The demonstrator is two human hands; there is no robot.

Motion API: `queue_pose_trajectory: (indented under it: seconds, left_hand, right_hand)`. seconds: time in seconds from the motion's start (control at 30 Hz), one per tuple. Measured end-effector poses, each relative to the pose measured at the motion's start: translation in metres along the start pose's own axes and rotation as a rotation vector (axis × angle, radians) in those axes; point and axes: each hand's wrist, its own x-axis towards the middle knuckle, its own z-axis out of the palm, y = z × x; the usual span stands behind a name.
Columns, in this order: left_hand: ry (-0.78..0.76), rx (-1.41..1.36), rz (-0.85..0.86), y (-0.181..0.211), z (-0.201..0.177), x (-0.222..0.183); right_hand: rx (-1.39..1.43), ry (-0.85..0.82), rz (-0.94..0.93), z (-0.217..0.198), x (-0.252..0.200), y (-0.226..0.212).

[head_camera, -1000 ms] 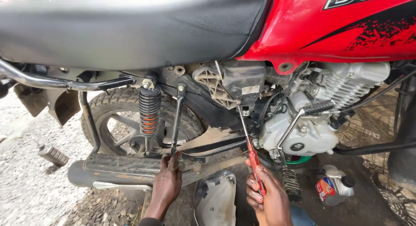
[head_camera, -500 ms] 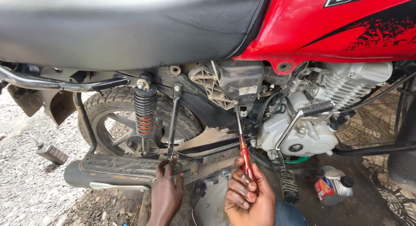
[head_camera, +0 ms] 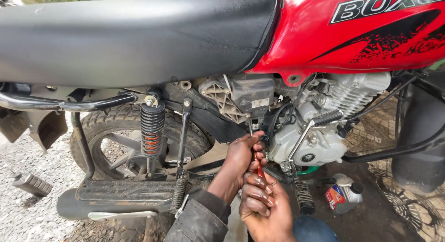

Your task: Removing the side cover and air filter from a motorcycle using a screwdriver.

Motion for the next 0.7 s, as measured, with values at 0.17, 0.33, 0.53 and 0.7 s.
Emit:
queue_pose_trajectory:
  seconds: [0.17,0.33,0.53,0.7]
  left_hand:
    - [0.090,0.110,-0.134,0.007,0.006,0.014]
    - [0.079,0.068,-0.143,-0.001,-0.002,0.041]
    - [-0.489,-0.362,-0.108,-0.033,-0.050,0.070]
    - [-0.160,-0.153,0.032,-0.016,-0.027,0.052]
  right_hand:
    - [-0.027,-0.119,-0.012,0.001,0.006,0.015]
    - [-0.378,0.156,0.024,0.007,0.015,-0.005]
    - [-1.091,0.698,-0.357,-0.001,0.025,0.008]
    - [-1.129,0.742,-0.413,0.007,0.033,0.000]
